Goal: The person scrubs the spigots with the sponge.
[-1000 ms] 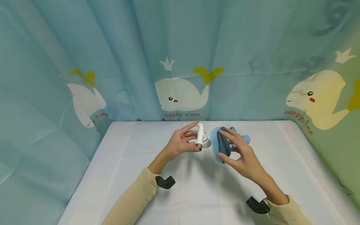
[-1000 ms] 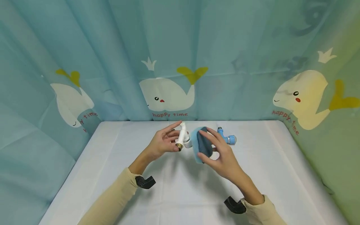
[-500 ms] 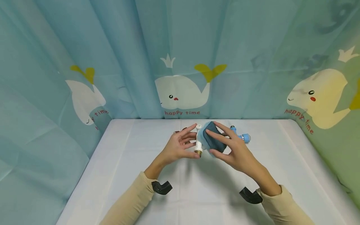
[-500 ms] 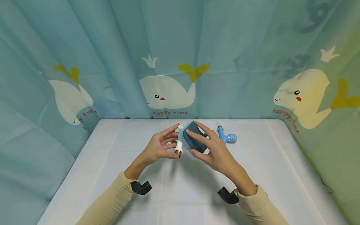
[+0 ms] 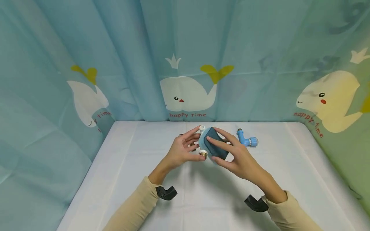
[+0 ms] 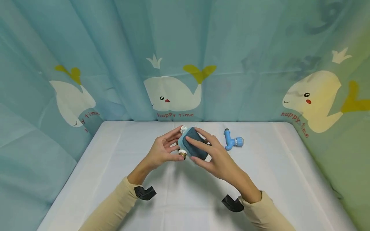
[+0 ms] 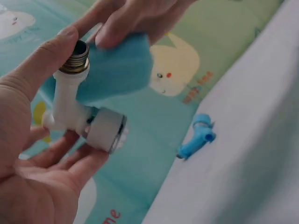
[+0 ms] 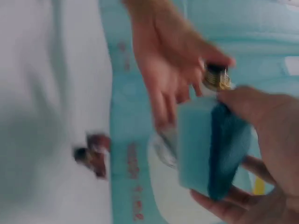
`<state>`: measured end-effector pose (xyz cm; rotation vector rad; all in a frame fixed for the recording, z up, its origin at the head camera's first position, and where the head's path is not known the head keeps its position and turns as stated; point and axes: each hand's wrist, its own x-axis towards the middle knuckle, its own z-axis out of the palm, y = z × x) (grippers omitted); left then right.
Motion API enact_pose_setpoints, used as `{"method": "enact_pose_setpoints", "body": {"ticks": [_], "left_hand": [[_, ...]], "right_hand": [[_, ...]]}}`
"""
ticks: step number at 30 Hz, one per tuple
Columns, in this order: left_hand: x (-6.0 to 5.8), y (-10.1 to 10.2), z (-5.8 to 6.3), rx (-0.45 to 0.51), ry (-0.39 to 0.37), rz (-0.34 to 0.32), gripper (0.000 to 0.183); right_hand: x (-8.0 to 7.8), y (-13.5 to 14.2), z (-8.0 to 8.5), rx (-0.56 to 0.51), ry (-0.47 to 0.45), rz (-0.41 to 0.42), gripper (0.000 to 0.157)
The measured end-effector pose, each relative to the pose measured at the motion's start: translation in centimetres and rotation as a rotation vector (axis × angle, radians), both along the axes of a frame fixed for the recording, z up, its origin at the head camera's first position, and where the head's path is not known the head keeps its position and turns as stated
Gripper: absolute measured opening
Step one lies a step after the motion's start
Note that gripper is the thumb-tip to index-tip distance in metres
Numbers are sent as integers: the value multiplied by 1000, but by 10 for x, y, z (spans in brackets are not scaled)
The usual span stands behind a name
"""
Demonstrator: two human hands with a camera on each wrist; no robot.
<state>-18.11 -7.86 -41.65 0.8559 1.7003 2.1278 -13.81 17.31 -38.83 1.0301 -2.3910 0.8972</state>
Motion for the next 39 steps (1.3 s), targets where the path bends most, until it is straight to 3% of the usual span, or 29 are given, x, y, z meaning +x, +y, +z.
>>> {"method": "enact_pose_setpoints", "body": {"ticks": [3, 7, 10, 15, 18, 22, 27, 32, 37, 39], "left_hand": [[2, 0, 3, 55, 0, -5, 107], [3, 0, 7, 80, 32, -17, 111], [3, 1, 8, 49, 64, -11, 107], [5, 2, 6, 16, 83, -23, 105], [6, 0, 6, 40, 86, -15, 108], [7, -1, 5, 48, 81, -22, 106], [6, 0, 5, 56, 60, -15, 109], [3, -1, 3, 113, -32, 59, 115], [1, 2, 0, 110, -91, 98, 117], [1, 3, 0, 123, -118, 118, 118]], "right_hand": [[3, -1, -4, -53, -47, 4, 69], [0, 3, -8, -35, -67, -106, 67], [-1, 5, -9, -72, -149, -161, 66], [-2, 1, -4, -180, -276, -117, 64], [-3, 1, -3, -136, -344, -97, 61], [-2, 6, -3, -104, -391, -133, 59], [-1, 1, -2, -159, -373, -127, 59], [4, -3, -7, -89, -304, -120, 61], [8, -11, -11, -151, -136, -74, 66], [9, -14, -15, -120, -59, -71, 67]]}}
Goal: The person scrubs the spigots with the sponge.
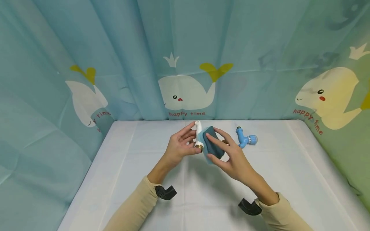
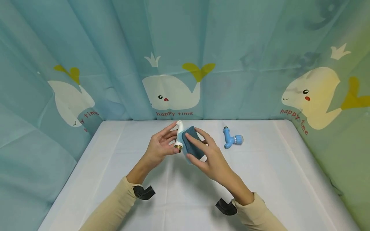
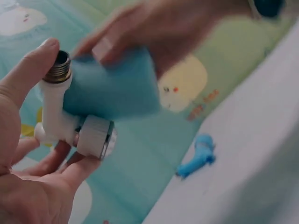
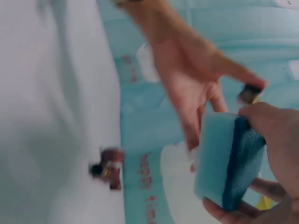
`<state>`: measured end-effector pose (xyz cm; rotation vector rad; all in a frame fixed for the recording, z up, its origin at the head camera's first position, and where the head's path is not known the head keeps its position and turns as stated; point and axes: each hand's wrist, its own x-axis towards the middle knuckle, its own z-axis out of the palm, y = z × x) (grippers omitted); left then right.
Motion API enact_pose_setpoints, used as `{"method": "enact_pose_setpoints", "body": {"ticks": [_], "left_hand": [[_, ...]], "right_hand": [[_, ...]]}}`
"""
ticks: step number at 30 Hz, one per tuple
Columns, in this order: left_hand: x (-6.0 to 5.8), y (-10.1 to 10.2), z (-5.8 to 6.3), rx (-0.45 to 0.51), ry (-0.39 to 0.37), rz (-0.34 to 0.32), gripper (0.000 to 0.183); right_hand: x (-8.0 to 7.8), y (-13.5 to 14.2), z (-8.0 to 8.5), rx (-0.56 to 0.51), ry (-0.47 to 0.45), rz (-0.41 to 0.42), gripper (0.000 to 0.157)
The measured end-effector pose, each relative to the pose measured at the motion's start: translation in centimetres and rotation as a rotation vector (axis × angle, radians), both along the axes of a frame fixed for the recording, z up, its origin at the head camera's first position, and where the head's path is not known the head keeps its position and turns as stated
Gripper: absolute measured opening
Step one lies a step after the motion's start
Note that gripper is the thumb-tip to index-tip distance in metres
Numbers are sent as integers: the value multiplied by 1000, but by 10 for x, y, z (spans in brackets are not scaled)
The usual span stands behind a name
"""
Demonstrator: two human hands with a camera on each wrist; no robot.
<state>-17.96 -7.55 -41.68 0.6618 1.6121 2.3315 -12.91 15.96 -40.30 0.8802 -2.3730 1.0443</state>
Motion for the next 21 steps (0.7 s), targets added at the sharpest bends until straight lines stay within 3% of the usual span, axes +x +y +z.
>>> {"method": "enact_pose_setpoints", "body": {"ticks": [4, 10, 14, 18, 21], "left_hand": [[1, 1, -2, 30, -58, 40, 119], [1, 3, -2, 21, -50, 53, 119], [2, 2, -1, 14, -38, 42, 118], [2, 0, -1, -59, -10, 26, 113], [0, 0, 0, -158, 75, 14, 106]], "right_hand": [[-1, 3, -5, 99, 73, -50, 66], [-2, -1, -6, -20, 49, -48, 67], [-4, 1, -8, 39, 50, -40, 66], [-7, 10, -6, 45, 50, -40, 65], [-11, 13, 3, 23, 44, 42, 64]]}}
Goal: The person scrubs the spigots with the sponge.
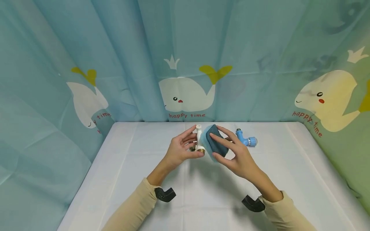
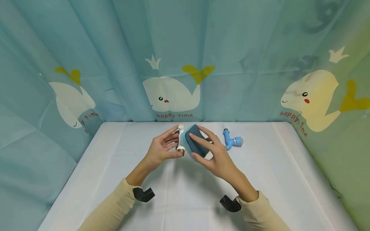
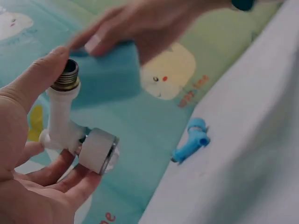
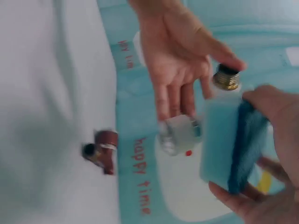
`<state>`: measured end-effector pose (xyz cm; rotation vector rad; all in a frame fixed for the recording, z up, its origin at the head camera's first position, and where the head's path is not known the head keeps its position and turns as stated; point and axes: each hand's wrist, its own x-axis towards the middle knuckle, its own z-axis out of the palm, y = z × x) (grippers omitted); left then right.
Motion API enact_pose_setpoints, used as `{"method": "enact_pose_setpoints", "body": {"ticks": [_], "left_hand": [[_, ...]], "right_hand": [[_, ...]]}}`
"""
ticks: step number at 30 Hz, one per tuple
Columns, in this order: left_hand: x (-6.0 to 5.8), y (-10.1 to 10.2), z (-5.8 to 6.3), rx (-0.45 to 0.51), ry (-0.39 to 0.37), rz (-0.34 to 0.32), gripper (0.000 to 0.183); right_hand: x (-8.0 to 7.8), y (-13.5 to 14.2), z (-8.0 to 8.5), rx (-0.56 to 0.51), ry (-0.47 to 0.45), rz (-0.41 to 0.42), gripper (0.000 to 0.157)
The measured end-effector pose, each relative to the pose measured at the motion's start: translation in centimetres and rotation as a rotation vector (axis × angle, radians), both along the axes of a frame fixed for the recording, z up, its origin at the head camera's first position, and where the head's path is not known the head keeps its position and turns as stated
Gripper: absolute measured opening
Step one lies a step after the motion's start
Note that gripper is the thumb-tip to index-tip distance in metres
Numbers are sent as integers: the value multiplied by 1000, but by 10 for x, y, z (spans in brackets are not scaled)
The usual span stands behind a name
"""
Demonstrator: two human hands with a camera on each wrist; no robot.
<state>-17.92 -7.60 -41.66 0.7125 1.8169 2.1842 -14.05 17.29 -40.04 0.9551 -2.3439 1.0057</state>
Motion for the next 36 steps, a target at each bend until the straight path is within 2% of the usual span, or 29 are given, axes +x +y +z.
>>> {"method": "enact_pose_setpoints", "body": {"ticks": [3, 5, 8, 12, 15, 18, 22, 28, 32, 34, 36], "left_hand": [[-1, -1, 1, -92, 76, -14, 100], [-2, -1, 2, -148, 109, -27, 98], [-3, -1, 2, -208, 107, -29, 95], [-4, -1, 1, -260, 94, -28, 92], [-4, -1, 3, -284, 115, -41, 94], [-2, 0, 4, -320, 128, -47, 95], [0, 2, 4, -326, 52, -52, 94], [3, 3, 3, -269, -83, -83, 94], [4, 3, 3, -270, -129, -82, 91], [4, 3, 3, -270, -150, -76, 90], [4, 4, 2, -264, -154, -78, 90]], "right_hand": [[-6, 2, 8, 79, 33, 78, 63], [-10, 3, 11, 163, 75, 95, 62], [-14, 6, 14, 257, 147, 58, 63], [-14, 6, 15, 270, 165, 55, 63], [-14, 5, 16, 284, 168, 83, 63], [-17, 5, 15, 344, 229, 40, 65], [-23, 7, 14, 376, 293, -51, 66], [-22, 8, 8, 367, 317, -18, 66], [-29, 11, 7, 369, 345, -54, 66], [-33, 12, 9, 330, 325, -60, 65], [-35, 13, 13, 262, 262, -29, 63]]}}
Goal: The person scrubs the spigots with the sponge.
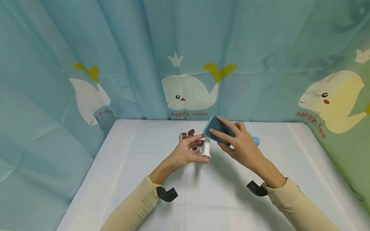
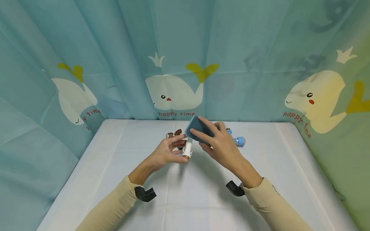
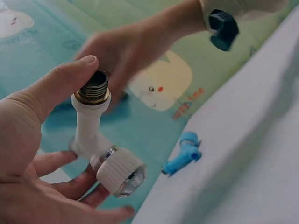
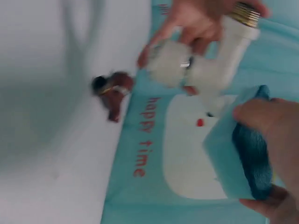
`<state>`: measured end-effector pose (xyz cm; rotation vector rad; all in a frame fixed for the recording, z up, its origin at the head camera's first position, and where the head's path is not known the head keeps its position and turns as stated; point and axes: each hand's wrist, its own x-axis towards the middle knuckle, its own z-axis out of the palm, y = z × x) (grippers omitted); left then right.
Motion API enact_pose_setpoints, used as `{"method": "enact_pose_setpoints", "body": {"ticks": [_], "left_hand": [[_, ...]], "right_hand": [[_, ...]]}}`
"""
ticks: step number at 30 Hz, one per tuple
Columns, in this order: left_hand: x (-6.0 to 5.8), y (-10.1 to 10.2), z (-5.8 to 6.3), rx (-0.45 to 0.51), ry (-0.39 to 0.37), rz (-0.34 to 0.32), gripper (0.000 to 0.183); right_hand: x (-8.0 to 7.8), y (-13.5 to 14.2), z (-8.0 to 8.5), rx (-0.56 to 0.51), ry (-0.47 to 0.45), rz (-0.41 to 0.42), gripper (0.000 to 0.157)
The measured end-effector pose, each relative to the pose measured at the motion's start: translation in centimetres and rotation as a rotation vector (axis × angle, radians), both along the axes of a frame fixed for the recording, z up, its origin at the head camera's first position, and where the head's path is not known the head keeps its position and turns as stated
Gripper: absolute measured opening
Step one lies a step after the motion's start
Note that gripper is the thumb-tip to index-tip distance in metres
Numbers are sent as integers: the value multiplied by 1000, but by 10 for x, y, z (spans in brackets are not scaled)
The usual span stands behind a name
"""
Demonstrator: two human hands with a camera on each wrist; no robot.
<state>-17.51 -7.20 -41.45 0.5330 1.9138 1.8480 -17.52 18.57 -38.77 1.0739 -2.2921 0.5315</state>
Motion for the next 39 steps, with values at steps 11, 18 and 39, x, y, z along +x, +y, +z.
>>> {"method": "enact_pose_setpoints", "body": {"ticks": [11, 18, 39], "left_hand": [[6, -2, 1, -88, 183, -92, 96], [8, -4, 1, -116, 239, -94, 96], [-2, -2, 3, 11, 371, 68, 98]], "right_hand": [[-13, 14, 15, -59, -421, 91, 53], [-8, 18, 8, -98, -446, 59, 54], [35, -8, -17, -214, -281, 64, 58]]}}
